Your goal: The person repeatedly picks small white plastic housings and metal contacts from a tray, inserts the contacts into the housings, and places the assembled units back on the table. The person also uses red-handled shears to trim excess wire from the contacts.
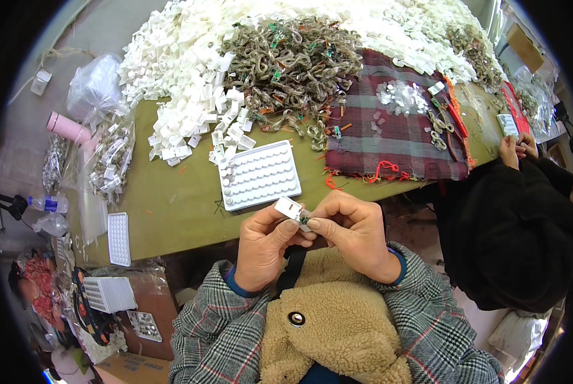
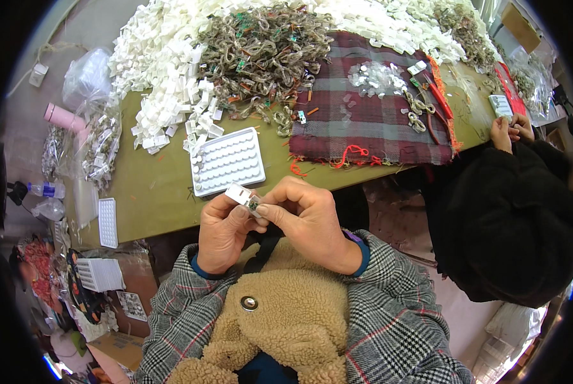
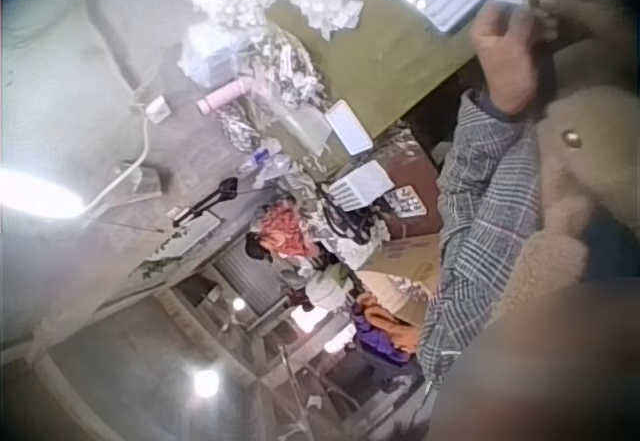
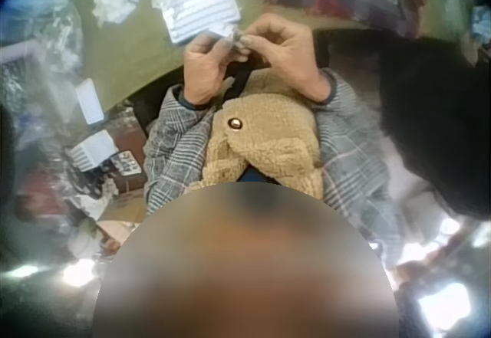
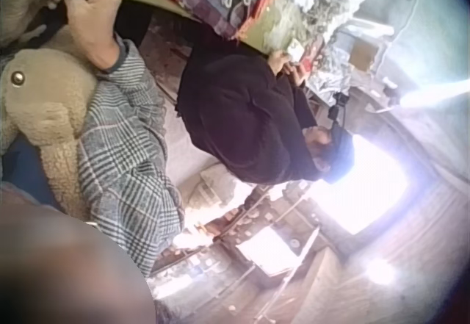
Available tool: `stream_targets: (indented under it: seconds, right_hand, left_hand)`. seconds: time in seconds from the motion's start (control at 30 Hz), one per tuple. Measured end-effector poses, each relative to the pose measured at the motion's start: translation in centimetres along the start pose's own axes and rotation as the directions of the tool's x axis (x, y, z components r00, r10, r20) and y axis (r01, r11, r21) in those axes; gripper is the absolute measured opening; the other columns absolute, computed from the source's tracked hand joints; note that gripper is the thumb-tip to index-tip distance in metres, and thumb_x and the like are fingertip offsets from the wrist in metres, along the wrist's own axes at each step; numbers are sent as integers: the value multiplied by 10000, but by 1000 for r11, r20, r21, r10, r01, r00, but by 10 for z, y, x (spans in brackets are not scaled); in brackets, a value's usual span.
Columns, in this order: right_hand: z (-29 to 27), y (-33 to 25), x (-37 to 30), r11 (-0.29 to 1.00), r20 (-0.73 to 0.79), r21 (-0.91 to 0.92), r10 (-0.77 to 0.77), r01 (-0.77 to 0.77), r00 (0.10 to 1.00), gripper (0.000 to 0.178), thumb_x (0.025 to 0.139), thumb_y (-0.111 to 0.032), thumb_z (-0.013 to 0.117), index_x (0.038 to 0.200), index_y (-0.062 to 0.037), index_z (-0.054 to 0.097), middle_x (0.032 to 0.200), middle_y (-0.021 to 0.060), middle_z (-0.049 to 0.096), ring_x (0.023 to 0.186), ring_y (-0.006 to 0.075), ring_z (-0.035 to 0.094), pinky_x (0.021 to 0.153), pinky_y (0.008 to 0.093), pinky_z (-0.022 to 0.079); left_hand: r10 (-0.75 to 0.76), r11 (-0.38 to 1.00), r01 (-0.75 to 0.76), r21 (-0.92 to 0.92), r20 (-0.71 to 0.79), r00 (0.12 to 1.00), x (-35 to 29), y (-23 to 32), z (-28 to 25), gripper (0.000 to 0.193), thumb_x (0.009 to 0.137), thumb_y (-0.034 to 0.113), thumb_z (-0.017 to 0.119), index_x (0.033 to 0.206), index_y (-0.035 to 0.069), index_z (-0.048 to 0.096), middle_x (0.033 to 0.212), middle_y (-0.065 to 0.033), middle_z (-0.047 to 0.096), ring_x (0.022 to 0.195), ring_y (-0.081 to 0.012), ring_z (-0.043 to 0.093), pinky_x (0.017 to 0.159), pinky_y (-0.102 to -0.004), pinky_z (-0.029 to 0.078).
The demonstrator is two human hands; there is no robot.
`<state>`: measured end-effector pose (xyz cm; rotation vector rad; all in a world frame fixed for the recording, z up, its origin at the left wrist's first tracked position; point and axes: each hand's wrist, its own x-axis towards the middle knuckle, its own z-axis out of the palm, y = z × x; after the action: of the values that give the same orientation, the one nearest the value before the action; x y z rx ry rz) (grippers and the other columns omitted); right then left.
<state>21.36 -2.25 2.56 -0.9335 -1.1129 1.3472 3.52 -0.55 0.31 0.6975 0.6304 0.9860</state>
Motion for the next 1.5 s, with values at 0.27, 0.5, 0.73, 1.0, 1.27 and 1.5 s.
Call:
stream_targets:
  seconds: [0.27, 0.5, 0.73, 1.0, 1.27, 1.5]
  right_hand:
    - [5, 6, 3, 678, 196, -600, -389, 424, 900, 270, 765, -4, 769, 1024, 9, 693, 892, 107, 609, 681, 219, 611, 594, 316, 507]
    - [4, 15, 11, 545, 268, -621, -528, 564, 806, 257, 754, 29, 751, 1001, 27, 680, 915, 116, 598, 699, 206, 613, 574, 310, 504]
    - [4, -1, -4, 839, 47, -507, -201, 197, 978, 170, 778, 64, 692, 931, 17, 637, 909, 105, 582, 634, 129, 569, 547, 262, 458]
    - [4, 4, -4, 769, 100, -556, -316, 316, 944, 168, 768, 74, 680, 912, 13, 618, 896, 92, 574, 635, 138, 555, 549, 261, 457]
    - [7, 3, -8, 824, 93, -512, -229, 244, 969, 143, 788, 75, 662, 896, 14, 590, 865, 82, 561, 667, 141, 583, 564, 260, 473]
    - [4, 4, -10, 913, 65, -378, -137, 152, 988, 136, 798, 104, 625, 908, 24, 612, 896, 50, 568, 671, 47, 526, 543, 182, 403]
  left_hand:
    - [-61, 990, 59, -129, -13, 998, 3, -5, -17, 225, 961, 59, 622, 1163, -39, 631, 1086, -113, 691, 945, -197, 686, 838, -336, 589]
    - [87, 985, -67, 161, -126, 988, -2, -1, -6, 226, 885, -22, 701, 1107, -35, 660, 1037, -92, 705, 912, -152, 675, 834, -287, 573]
    - [335, 887, -311, 341, -12, 942, -2, 5, -1, 228, 820, -42, 765, 1009, -28, 639, 1010, -97, 678, 916, -130, 651, 824, -263, 544]
    - [445, 729, -419, 541, 91, 891, -10, 7, 4, 230, 803, -6, 796, 964, -8, 633, 995, -104, 671, 898, -140, 650, 785, -267, 541]
    - [533, 473, -491, 732, 205, 821, -9, 11, 2, 258, 791, 11, 808, 968, -20, 624, 948, -130, 675, 804, -162, 673, 706, -284, 558]
    - [294, 946, -298, 129, 46, 955, -2, 0, -3, 168, 867, -33, 721, 974, -34, 591, 971, -133, 639, 791, -172, 674, 720, -283, 579]
